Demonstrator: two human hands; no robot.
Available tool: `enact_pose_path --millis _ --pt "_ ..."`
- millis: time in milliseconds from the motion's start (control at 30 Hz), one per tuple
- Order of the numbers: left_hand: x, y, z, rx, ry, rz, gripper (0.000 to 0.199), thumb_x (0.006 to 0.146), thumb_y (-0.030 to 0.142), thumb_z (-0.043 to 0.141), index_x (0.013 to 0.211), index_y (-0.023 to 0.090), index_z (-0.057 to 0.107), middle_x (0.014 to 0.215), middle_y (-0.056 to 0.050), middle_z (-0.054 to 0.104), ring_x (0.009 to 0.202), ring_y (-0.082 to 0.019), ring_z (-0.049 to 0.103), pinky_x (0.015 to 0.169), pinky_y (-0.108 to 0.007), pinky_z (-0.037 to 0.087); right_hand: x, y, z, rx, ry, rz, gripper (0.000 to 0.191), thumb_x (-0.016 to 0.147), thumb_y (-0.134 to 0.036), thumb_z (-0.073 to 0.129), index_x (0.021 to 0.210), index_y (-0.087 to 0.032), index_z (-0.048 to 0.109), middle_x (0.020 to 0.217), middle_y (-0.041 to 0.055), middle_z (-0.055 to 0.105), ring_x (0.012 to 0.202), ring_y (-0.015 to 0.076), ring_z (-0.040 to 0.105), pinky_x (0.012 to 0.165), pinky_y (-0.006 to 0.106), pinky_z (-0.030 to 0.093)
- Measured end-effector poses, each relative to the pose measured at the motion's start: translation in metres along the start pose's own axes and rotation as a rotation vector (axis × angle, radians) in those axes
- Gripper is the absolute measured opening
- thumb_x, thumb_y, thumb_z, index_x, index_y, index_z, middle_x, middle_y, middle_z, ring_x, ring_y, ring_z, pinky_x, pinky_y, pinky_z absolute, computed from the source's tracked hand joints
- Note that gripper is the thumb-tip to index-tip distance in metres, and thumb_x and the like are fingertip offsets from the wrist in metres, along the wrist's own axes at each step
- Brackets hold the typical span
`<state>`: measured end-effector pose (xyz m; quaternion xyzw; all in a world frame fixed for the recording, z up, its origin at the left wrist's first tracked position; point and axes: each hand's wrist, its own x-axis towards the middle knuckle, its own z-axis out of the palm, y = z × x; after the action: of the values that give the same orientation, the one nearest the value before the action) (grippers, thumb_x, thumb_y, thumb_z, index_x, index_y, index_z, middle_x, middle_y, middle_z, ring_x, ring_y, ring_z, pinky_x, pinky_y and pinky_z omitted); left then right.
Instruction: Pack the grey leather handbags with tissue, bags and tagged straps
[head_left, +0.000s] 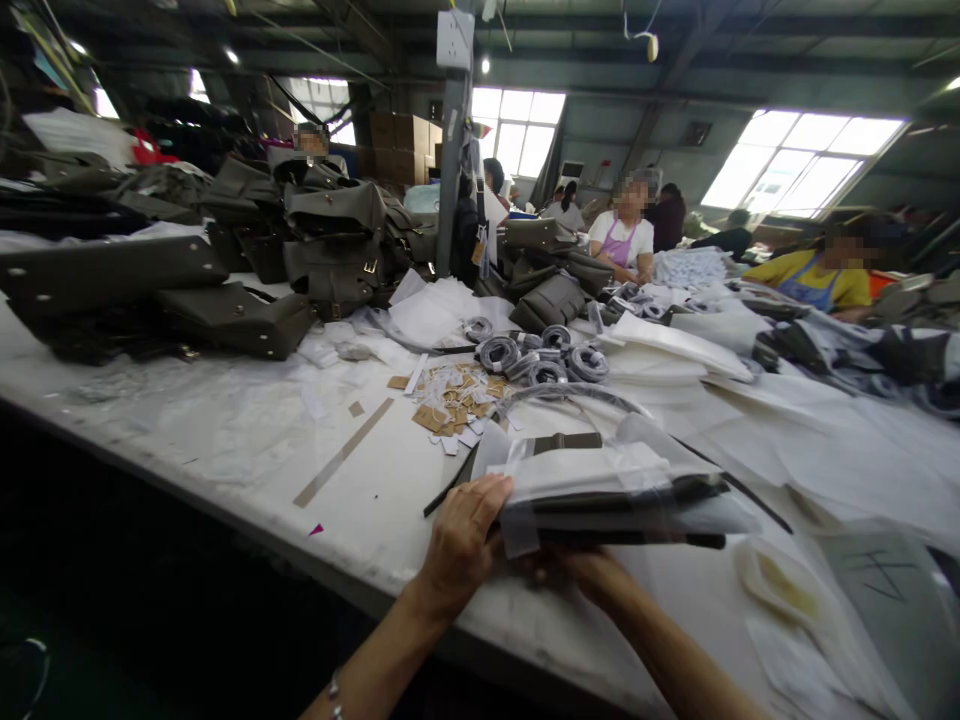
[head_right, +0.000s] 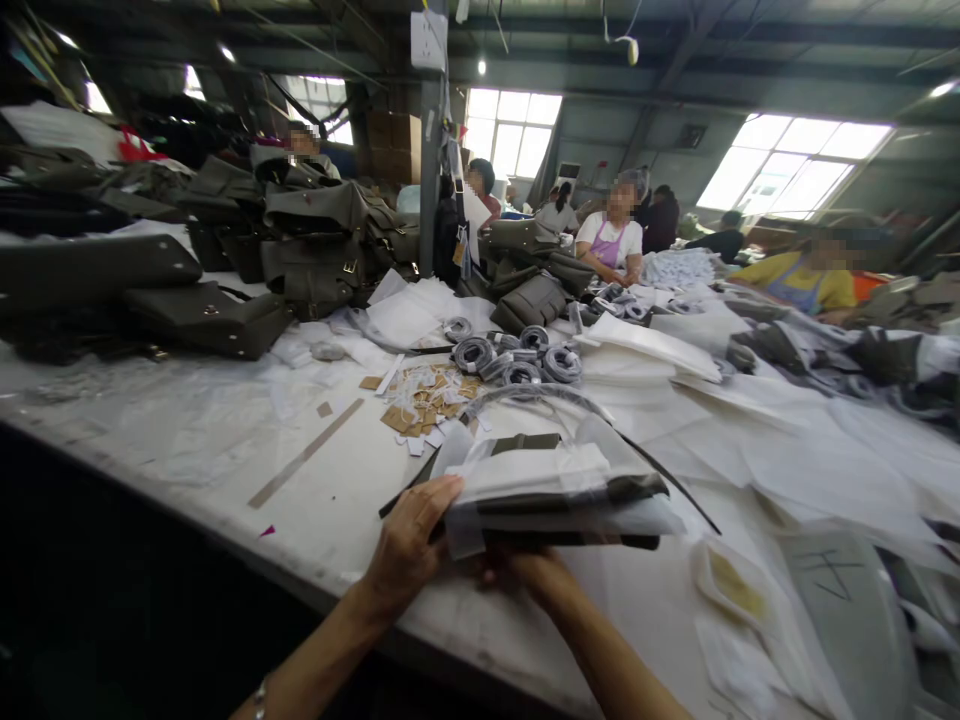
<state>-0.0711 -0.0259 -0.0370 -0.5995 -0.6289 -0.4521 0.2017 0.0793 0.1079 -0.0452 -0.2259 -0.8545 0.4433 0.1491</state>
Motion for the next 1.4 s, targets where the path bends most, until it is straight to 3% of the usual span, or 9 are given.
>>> enact_pose_path --millis 233,400,633,800,867,933,1033,1133,1400 --pt "0.002 0.013 0.014 0.076 -0.193 0.073 0.049 0.088 0.008 0.048 0.136 0.017 0.047 0.131 -0.012 0.061 0.122 -0.022 0.055 0.095 -0.038 0.048 -0.030 -0.041 0.012 0.727 -0.010 0.634 0.036 0.066 -0.046 0.073 0.078 -0.013 0.064 0.066 0.0031 0.065 0.042 0.0067 0.051 0.033 0.016 0.035" --pt "0.002 0.017 0.019 0.141 -0.253 0.214 0.044 0.092 0.009 0.043 0.134 0.017 0.051 0.136 -0.011 0.058 0.124 -0.021 0.054 0.097 -0.037 0.045 -0.049 -0.045 0.014 0.794 -0.036 0.655 0.042 0.058 -0.048 0.080 0.070 -0.013 0.060 0.066 0.0027 0.066 0.038 0.0038 0.046 0.031 0.015 0.031" --pt "0.002 0.015 0.015 0.106 -0.335 0.202 0.044 0.093 0.011 0.043 0.136 0.018 0.049 0.133 -0.010 0.060 0.125 -0.022 0.054 0.097 -0.038 0.044 -0.067 -0.054 0.035 0.753 -0.095 0.603 0.045 0.062 -0.056 0.074 0.071 -0.014 0.058 0.071 0.0037 0.070 0.035 0.0042 0.047 0.029 0.016 0.030" --pt "-0.002 0.013 0.019 0.114 -0.317 0.212 0.041 0.093 0.011 0.046 0.133 0.018 0.051 0.134 -0.010 0.059 0.125 -0.022 0.053 0.097 -0.039 0.045 -0.085 -0.088 0.011 0.471 -0.580 0.633 0.023 0.070 -0.038 0.069 0.067 -0.016 0.067 0.059 -0.0006 0.065 0.035 0.0071 0.051 0.030 0.016 0.033" --pt "-0.002 0.013 0.019 0.112 -0.322 0.216 0.040 0.093 0.011 0.046 0.132 0.018 0.051 0.134 -0.011 0.060 0.125 -0.022 0.053 0.096 -0.039 0.045 -0.085 -0.097 -0.016 0.320 -0.505 0.499 0.016 0.075 -0.033 0.067 0.069 -0.018 0.070 0.055 -0.0020 0.063 0.038 0.0085 0.052 0.034 0.017 0.036" --pt "-0.002 0.013 0.019 0.098 -0.326 0.212 0.040 0.093 0.012 0.045 0.133 0.018 0.051 0.133 -0.012 0.060 0.125 -0.022 0.053 0.096 -0.039 0.046 -0.077 -0.095 -0.042 0.056 -0.174 0.211 0.015 0.080 -0.032 0.065 0.076 -0.020 0.072 0.066 0.0008 0.068 0.052 0.0132 0.061 0.047 0.022 0.049" --pt "0.000 0.015 0.018 0.079 -0.305 0.197 0.039 0.095 0.012 0.043 0.133 0.017 0.050 0.129 -0.012 0.063 0.124 -0.022 0.054 0.096 -0.039 0.046 -0.055 -0.073 -0.065 -0.446 0.194 -0.254 0.020 0.083 -0.025 0.066 0.102 -0.023 0.071 0.109 0.0087 0.072 0.101 0.0271 0.066 0.090 0.042 0.054" --pt "-0.001 0.016 0.019 0.072 -0.271 0.200 0.036 0.096 0.013 0.042 0.130 0.016 0.052 0.124 -0.012 0.064 0.121 -0.022 0.056 0.096 -0.038 0.047 -0.035 -0.047 -0.064 -0.635 0.191 -0.497 0.029 0.085 -0.015 0.062 0.112 -0.023 0.067 0.123 0.0080 0.068 0.124 0.0290 0.056 0.110 0.055 0.037" --pt "-0.007 0.012 0.023 0.026 -0.194 0.159 0.044 0.091 0.008 0.046 0.134 0.014 0.045 0.119 -0.013 0.062 0.116 -0.022 0.058 0.094 -0.037 0.049 -0.023 -0.043 -0.037 -0.488 0.298 -0.584 0.016 0.094 -0.020 0.055 0.096 -0.023 0.070 0.097 0.0052 0.076 0.095 0.0200 0.071 0.107 0.049 0.046"
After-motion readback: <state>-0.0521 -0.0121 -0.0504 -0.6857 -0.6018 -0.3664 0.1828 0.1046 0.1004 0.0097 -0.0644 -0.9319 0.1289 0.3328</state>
